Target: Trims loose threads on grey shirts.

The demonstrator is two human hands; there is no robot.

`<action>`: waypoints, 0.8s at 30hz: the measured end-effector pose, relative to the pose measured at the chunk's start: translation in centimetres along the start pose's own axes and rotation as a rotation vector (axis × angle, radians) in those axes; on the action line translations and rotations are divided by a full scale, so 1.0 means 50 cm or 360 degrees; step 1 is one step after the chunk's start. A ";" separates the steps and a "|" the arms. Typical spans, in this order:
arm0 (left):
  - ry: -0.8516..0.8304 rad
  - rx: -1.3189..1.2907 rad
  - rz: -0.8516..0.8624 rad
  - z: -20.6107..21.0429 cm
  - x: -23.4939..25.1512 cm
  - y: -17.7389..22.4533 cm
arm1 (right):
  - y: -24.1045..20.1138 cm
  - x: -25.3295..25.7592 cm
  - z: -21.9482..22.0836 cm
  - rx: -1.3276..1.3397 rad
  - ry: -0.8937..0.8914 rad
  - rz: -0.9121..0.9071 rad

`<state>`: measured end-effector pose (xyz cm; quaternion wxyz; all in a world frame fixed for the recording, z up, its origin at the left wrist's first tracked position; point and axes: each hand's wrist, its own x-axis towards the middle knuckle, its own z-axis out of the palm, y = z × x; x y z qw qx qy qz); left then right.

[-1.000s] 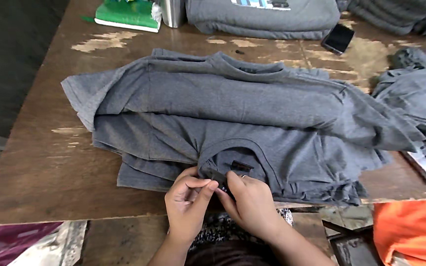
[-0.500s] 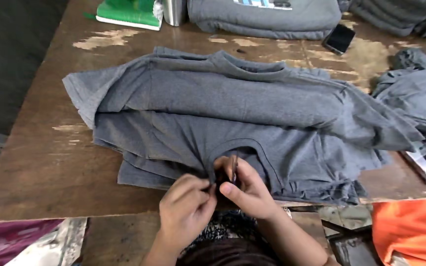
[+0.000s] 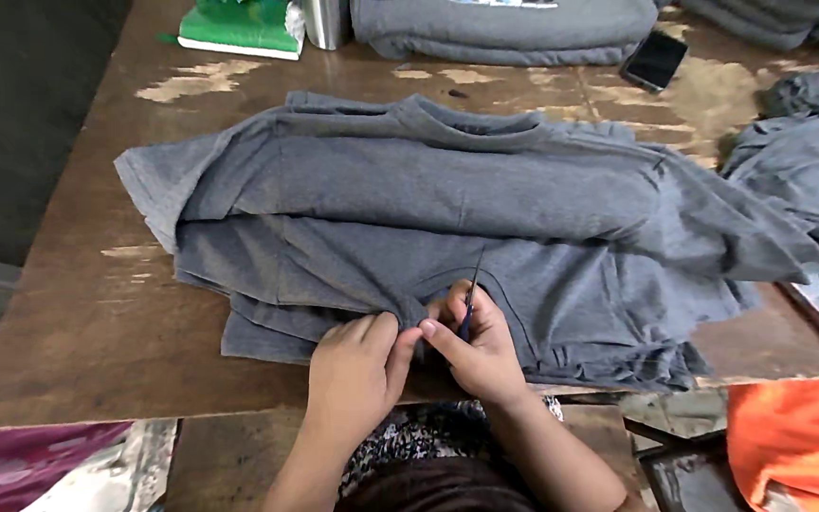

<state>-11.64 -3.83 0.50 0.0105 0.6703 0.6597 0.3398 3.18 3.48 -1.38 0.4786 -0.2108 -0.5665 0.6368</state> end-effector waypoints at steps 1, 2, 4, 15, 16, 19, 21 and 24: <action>-0.0006 -0.0038 0.0011 -0.003 0.004 0.001 | -0.001 0.001 -0.001 -0.0018 0.0003 0.0007; -0.0055 -0.0160 -0.0011 -0.014 0.005 0.004 | -0.004 0.001 -0.001 -0.0049 0.0018 0.0012; -0.0076 -0.0384 -0.0032 -0.021 -0.001 -0.002 | -0.010 0.002 0.001 -0.0068 0.0043 0.0010; 0.0111 -0.0870 0.0097 -0.005 -0.034 -0.037 | -0.060 -0.026 -0.038 -0.1110 -0.0515 -0.0153; 0.0130 -0.0814 0.0091 -0.007 -0.037 -0.036 | -0.073 -0.032 -0.039 -0.1256 -0.0583 -0.0149; 0.0166 -0.0622 0.0097 -0.011 -0.047 -0.033 | -0.079 -0.046 -0.028 -0.1618 -0.0626 -0.0251; 0.0248 -0.0446 0.0145 -0.010 -0.047 -0.030 | -0.063 -0.049 -0.018 -0.1814 -0.0588 -0.0368; 0.0303 -0.0165 0.0165 -0.015 -0.044 -0.022 | -0.047 -0.045 0.002 -0.2015 -0.0515 -0.0429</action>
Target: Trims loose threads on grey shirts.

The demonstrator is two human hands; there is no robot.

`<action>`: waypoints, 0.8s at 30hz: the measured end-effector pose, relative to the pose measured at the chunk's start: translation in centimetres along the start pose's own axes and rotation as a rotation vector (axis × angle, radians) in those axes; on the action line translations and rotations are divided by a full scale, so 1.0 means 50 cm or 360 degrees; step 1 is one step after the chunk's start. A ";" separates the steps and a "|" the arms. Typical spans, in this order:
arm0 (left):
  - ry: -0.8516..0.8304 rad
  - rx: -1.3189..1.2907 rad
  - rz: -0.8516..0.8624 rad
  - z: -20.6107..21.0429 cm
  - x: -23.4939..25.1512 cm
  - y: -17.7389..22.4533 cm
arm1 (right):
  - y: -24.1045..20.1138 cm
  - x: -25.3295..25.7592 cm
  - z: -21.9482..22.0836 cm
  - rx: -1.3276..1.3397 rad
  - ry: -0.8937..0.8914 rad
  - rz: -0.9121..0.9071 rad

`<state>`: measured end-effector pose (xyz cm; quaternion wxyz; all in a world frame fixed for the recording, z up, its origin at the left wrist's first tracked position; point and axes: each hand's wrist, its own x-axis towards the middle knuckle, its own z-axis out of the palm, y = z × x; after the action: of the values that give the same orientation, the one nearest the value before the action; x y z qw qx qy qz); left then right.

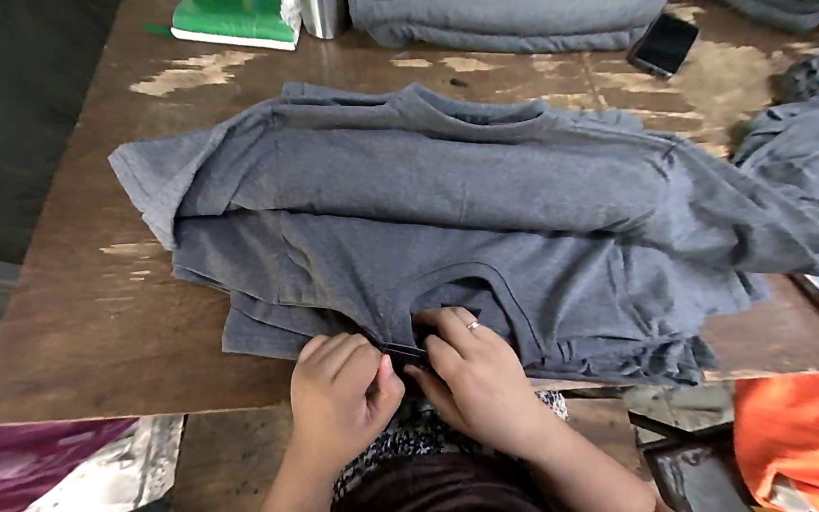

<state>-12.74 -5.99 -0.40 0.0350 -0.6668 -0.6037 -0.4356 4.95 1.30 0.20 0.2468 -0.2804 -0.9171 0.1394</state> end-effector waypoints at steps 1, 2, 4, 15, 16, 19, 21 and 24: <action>0.0005 0.0022 0.0021 -0.001 0.001 0.001 | -0.002 0.004 0.006 -0.0022 0.0012 0.0003; -0.0009 -0.0026 0.0054 -0.004 0.001 -0.001 | -0.002 0.007 0.010 -0.0013 0.0018 0.0003; -0.0155 -0.0320 0.0179 -0.023 0.002 -0.010 | 0.008 0.005 0.001 0.0148 0.0021 -0.0008; -0.0261 0.0017 -0.0162 0.002 0.001 -0.006 | 0.230 -0.208 -0.217 -0.0019 0.0120 0.0573; -0.0215 0.0066 -0.0195 0.022 0.002 0.003 | 0.240 -0.215 -0.213 -0.0048 0.0159 0.0623; -0.0340 -0.0091 -0.0265 0.034 0.050 0.037 | 0.245 -0.199 -0.222 0.0057 0.0419 0.0685; -0.0470 -0.0191 -0.0168 0.011 0.102 0.036 | 0.261 -0.166 -0.266 0.0076 0.0628 0.0626; -0.0490 0.0061 0.0157 -0.008 0.215 -0.040 | 0.340 -0.081 -0.324 -0.0168 0.0808 0.0482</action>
<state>-15.80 2.63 5.60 -0.0237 -0.7538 -0.5766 -0.3143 24.06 14.51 5.58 0.4298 -0.4524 -0.7797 0.0523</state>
